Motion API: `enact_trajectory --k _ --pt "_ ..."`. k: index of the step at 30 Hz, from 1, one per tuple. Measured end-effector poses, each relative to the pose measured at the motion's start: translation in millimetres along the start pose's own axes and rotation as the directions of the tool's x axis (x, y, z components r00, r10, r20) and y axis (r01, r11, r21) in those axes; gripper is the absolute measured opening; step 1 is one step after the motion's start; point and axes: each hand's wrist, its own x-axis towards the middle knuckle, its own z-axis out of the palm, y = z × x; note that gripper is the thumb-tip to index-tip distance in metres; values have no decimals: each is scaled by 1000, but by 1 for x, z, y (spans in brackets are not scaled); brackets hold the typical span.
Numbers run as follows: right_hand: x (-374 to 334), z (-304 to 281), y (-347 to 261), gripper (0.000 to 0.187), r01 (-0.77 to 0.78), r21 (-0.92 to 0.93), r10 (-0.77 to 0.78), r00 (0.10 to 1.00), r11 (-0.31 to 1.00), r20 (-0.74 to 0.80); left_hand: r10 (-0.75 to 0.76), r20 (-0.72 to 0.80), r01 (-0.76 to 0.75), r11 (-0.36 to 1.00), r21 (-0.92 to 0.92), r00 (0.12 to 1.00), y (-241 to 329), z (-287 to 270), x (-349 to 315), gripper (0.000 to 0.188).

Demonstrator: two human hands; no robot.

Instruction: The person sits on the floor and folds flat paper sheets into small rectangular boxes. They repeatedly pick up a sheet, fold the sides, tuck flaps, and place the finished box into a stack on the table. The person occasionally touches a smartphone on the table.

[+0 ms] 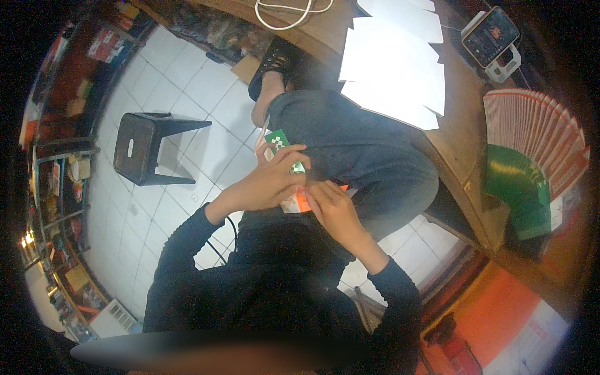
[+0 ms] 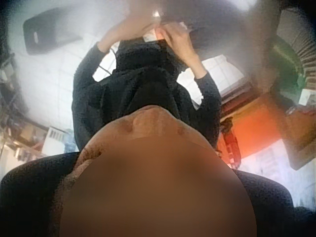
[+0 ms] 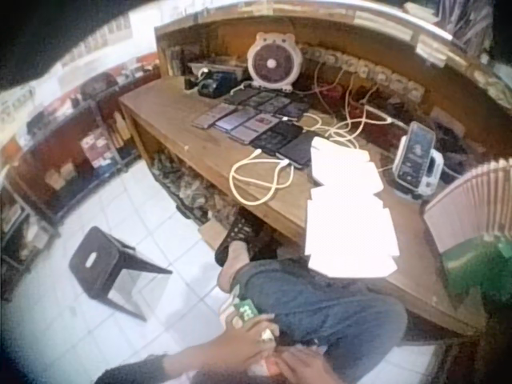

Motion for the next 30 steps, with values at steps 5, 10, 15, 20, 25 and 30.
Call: enact_trajectory --k 5,10,15,20,25,30 --pt "11 -12 -2 12 -430 293 318 877 854 359 38 100 -24 991 -132 994 -3 7 -9 17" --pt "33 -38 -3 22 -517 318 319 801 795 506 54 122 -32 984 -178 991 0 8 -19 19" --pt "73 -109 -9 16 -147 101 135 983 984 123 37 209 -26 998 -58 977 12 3 -27 15" --pt "137 -235 73 34 -345 -651 -270 706 676 -655 8 227 -7 1000 -6 974 29 2 -27 24" --pt "152 -286 172 43 -597 -715 -146 721 365 -677 70 68 -75 994 80 995 32 16 -25 31" --pt "183 -313 177 51 -725 -561 -86 579 401 -811 85 90 -103 970 221 992 40 33 -15 34"
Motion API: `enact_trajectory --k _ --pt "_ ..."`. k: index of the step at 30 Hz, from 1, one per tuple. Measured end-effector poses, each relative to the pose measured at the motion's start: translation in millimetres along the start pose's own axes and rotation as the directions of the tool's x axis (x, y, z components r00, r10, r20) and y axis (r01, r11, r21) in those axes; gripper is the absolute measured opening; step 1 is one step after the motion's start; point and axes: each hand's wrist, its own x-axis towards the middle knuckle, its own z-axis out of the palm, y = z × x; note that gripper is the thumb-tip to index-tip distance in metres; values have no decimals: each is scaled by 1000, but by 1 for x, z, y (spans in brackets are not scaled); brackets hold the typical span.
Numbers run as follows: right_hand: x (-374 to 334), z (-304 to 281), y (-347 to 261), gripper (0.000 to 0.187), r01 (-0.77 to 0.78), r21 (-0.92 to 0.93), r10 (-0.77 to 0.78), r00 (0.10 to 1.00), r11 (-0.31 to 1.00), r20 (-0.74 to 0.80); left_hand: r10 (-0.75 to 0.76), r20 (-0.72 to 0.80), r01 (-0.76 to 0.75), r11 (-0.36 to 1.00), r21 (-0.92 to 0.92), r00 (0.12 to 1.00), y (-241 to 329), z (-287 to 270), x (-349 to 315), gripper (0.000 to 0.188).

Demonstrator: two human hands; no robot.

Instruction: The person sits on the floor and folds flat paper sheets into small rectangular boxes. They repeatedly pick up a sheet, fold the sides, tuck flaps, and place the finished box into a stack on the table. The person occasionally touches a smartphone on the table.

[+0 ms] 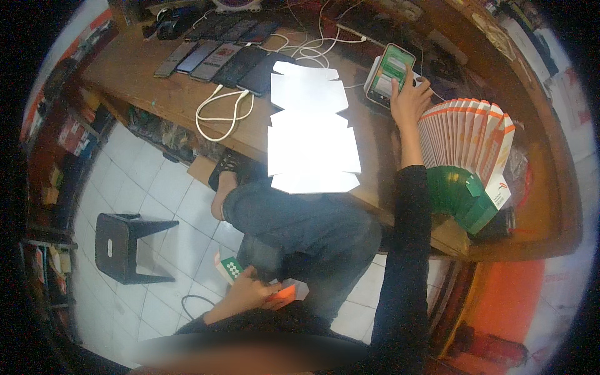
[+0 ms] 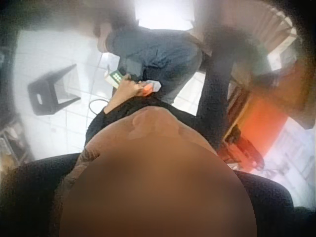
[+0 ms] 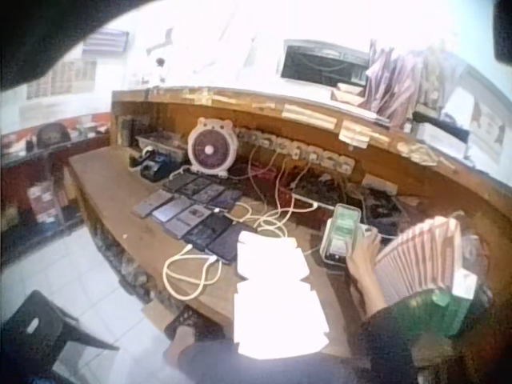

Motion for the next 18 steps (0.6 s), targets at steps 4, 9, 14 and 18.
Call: enact_trajectory --k 4,9,14,18 --pt "-25 -76 -44 47 186 473 -96 974 862 -207 -31 128 52 984 -172 991 -8 -23 5 30" --pt "-171 -189 -95 34 -52 940 -782 542 336 309 -268 22 239 817 -524 963 -37 -89 -14 33" --pt "-245 -201 -138 31 -496 851 -746 500 171 441 -456 -146 309 773 -555 878 -36 -126 -22 29" --pt "-255 -199 -157 17 -499 864 -611 664 67 431 -522 -312 305 786 -538 794 -26 -116 -13 20"
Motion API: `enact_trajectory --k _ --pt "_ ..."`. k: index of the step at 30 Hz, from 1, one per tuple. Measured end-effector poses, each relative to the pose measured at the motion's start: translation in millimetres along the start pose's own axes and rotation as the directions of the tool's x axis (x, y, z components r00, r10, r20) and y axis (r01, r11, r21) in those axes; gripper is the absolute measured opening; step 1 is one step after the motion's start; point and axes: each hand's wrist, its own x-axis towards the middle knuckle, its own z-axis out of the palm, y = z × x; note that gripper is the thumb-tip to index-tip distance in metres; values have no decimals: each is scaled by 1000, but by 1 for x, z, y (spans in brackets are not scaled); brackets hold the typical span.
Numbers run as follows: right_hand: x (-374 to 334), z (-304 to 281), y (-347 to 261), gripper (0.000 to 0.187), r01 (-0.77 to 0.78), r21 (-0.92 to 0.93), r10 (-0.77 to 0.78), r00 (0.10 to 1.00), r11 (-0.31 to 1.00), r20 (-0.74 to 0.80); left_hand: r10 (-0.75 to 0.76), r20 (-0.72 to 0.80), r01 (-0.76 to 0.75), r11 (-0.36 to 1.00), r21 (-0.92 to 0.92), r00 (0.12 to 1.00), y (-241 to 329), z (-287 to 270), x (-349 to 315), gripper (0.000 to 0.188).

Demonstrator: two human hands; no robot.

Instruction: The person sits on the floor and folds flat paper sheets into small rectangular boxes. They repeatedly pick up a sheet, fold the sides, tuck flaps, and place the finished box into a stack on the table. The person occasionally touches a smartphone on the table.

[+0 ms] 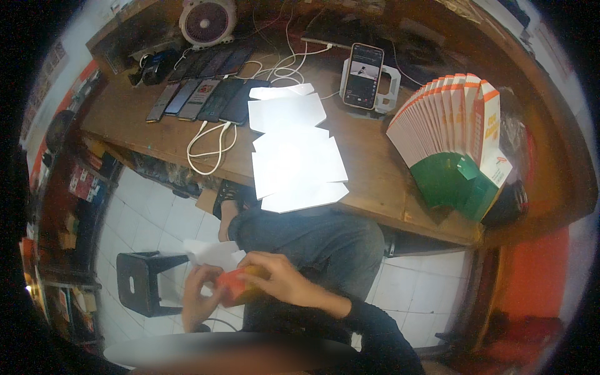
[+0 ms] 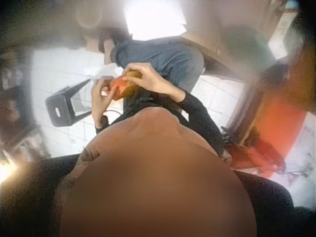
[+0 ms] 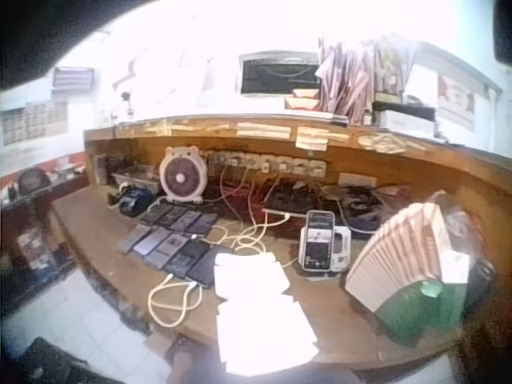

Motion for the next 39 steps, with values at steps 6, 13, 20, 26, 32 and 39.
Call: enact_trajectory --k 6,13,20,26,32,39 --pt "6 17 -2 13 56 -250 -139 936 967 -325 194 -170 -173 976 133 966 -7 12 -9 16" --pt "13 12 -7 16 137 -276 -167 982 951 -87 254 -135 -259 966 -17 958 0 9 1 33" --pt "30 -18 -2 22 342 -318 -298 937 884 179 -170 200 245 856 -455 965 -7 12 4 45" --pt "113 -189 12 35 -51 -861 -671 604 506 -430 -98 -13 76 843 -533 995 -20 -6 -3 22" --pt "137 -288 92 62 -467 -852 -676 550 237 -490 -87 -266 -45 892 -451 960 -15 -8 -2 33" --pt "133 -294 117 55 -438 -882 -630 639 174 -441 -12 -421 -131 942 -309 907 -19 11 17 36"
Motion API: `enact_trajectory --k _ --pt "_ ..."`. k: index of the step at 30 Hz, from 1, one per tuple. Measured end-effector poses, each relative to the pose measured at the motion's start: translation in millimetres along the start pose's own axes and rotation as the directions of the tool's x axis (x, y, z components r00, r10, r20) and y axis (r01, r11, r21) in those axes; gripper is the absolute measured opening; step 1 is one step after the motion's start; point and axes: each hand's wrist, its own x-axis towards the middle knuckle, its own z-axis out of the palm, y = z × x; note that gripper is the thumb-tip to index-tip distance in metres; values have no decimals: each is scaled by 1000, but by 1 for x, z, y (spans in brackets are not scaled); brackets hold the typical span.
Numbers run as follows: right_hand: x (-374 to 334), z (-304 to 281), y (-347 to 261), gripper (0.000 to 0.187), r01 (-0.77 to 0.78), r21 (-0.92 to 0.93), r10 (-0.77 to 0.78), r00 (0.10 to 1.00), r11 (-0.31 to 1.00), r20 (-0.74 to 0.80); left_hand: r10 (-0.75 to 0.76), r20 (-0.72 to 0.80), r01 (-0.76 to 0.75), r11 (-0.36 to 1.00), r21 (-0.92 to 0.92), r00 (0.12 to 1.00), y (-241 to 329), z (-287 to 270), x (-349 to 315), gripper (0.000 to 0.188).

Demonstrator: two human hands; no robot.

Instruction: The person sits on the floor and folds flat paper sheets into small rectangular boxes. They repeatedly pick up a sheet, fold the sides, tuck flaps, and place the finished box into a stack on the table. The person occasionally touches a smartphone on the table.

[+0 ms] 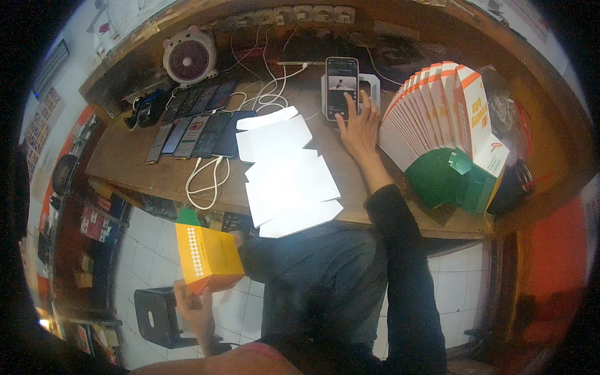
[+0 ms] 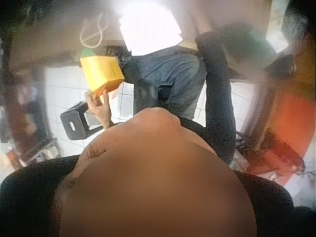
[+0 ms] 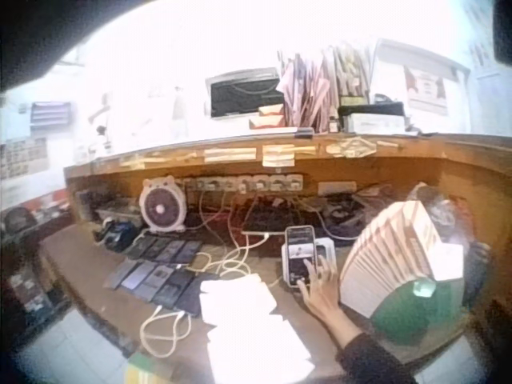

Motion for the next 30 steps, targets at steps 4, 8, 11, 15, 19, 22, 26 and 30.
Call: enact_trajectory --k 4,8,11,15,19,22,26,30 --pt "3 -3 -3 49 67 -35 -63 994 997 89 32 10 -32 999 -15 999 -2 10 5 34" --pt "2 -4 -6 51 151 34 -153 986 988 65 -16 -15 15 999 -40 1000 1 17 7 34" --pt "0 -4 -5 54 91 63 -94 994 994 50 8 -9 -8 999 -45 1000 4 21 6 34" --pt "1 -6 -3 55 2 78 -7 999 997 54 21 2 -20 999 -31 1000 5 24 4 34" --pt "-1 -8 -3 57 -15 93 11 999 996 42 43 6 -43 999 -23 999 4 25 3 34" --pt "-5 -6 -4 57 -31 99 29 999 995 22 62 10 -62 998 -22 998 4 27 4 34" --pt "3 -15 -8 47 -37 171 38 999 985 -2 33 -12 -33 999 -38 999 8 31 6 37" --pt "11 -76 -48 27 110 441 6 968 891 -252 -80 -137 65 992 -111 987 19 34 6 41"
